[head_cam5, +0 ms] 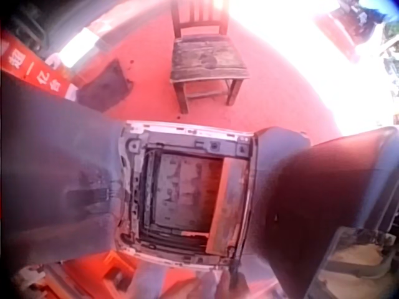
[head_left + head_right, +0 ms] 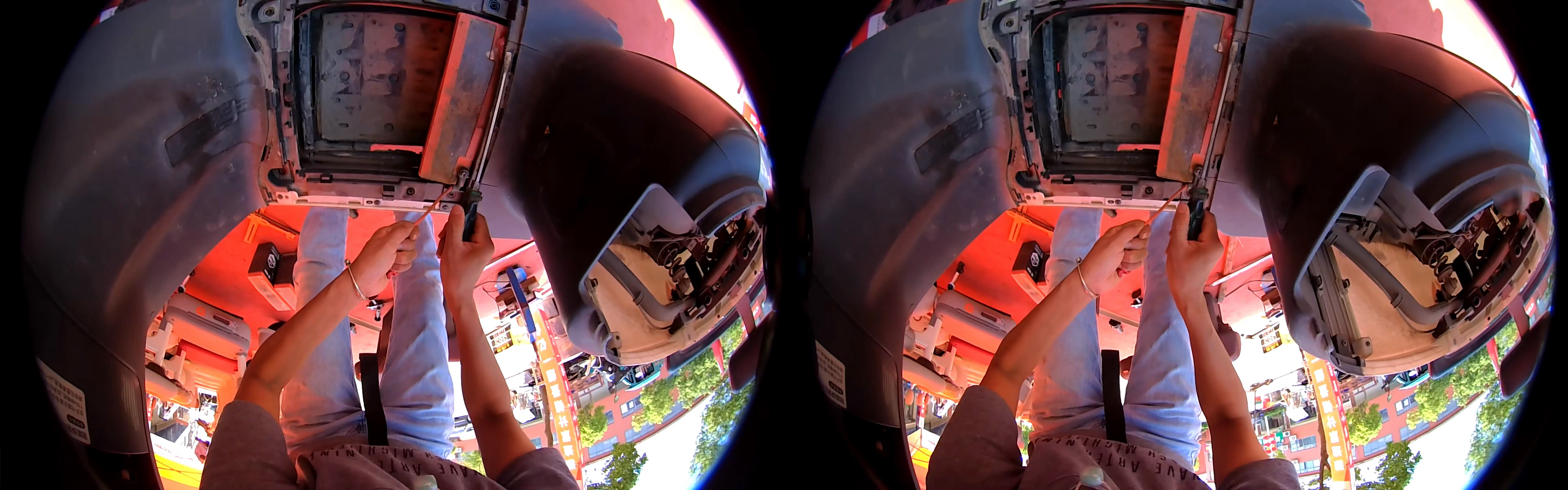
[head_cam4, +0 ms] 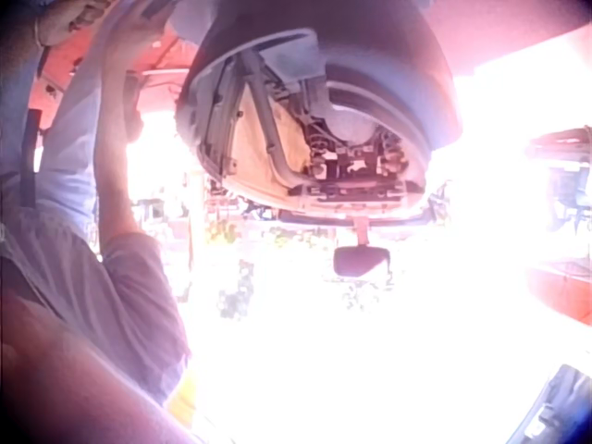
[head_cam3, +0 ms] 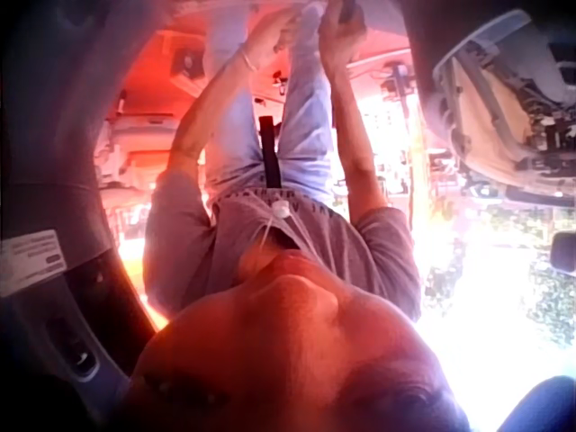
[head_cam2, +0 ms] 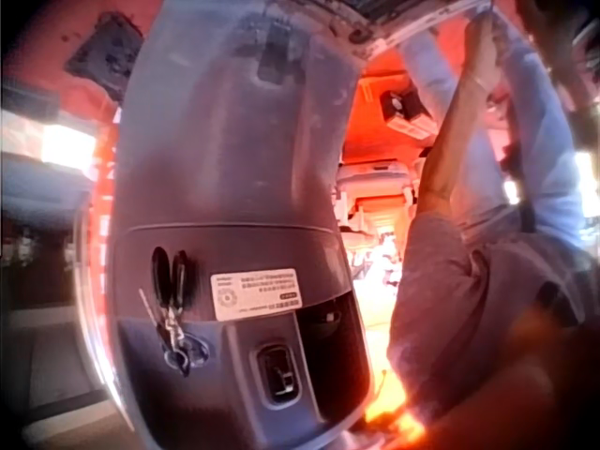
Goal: The person uses a screwdriver to remove screws from the under-seat compartment of a scooter. They place the removed screws on the floor and proceed to remove a black battery from the compartment. Finally, they place a plastic cover back onto the scooter's frame.
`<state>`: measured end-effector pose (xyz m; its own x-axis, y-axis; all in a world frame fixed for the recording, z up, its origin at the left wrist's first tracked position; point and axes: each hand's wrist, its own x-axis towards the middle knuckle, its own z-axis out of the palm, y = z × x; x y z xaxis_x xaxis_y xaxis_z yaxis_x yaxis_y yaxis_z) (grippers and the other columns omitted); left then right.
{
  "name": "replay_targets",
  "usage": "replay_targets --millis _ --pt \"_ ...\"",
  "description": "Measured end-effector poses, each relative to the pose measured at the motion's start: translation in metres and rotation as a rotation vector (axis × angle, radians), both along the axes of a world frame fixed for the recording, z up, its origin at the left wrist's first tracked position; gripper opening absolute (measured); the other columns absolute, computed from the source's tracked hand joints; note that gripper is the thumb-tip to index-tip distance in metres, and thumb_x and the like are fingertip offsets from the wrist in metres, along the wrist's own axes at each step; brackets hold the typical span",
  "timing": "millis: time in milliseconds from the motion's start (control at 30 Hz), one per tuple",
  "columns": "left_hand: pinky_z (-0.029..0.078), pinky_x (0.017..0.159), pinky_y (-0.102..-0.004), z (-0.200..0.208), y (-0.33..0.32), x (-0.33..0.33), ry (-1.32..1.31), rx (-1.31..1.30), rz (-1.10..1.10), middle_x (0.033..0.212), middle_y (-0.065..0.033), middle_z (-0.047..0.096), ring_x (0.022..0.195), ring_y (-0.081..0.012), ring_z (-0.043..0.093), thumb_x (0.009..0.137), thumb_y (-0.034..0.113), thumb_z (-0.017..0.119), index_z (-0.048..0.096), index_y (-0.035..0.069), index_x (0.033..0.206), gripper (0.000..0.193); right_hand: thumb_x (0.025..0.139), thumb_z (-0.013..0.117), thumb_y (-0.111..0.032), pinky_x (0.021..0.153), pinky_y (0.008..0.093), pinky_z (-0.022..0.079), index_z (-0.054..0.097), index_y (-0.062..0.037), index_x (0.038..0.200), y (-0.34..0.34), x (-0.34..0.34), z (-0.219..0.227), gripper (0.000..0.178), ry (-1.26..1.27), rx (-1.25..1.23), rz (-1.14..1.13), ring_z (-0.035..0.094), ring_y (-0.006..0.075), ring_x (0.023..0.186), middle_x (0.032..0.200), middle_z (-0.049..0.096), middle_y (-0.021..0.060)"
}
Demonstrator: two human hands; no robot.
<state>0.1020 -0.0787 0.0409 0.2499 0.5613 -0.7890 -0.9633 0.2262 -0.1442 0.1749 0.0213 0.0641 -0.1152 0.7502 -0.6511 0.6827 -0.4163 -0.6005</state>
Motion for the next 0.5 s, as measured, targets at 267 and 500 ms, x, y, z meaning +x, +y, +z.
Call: replay_targets --millis 267,500 --pt "0.014 0.039 -0.0177 0.003 0.002 -0.001 0.022 -0.004 -0.024 0.056 0.0089 0.021 0.045 -0.0016 0.02 0.091 0.022 0.037 0.038 0.011 0.077 0.018 0.087 0.053 -0.022 0.035 0.0205 0.028 0.047 -0.0029 0.068 -0.003 -0.002 -0.001 0.029 0.025 -0.047 -0.037 0.038 0.0046 0.039 0.049 0.044 0.0" --pt "0.015 0.04 -0.0192 0.004 0.004 -0.003 0.032 -0.023 -0.025 0.054 0.0091 0.022 0.044 -0.0021 0.02 0.089 0.02 0.038 0.04 0.01 0.075 0.017 0.087 0.053 -0.023 0.035 0.0204 0.028 0.047 -0.0034 0.067 -0.01 0.002 -0.012 0.029 0.046 0.003 -0.024 0.038 0.0045 0.039 0.05 0.044 -0.0005"
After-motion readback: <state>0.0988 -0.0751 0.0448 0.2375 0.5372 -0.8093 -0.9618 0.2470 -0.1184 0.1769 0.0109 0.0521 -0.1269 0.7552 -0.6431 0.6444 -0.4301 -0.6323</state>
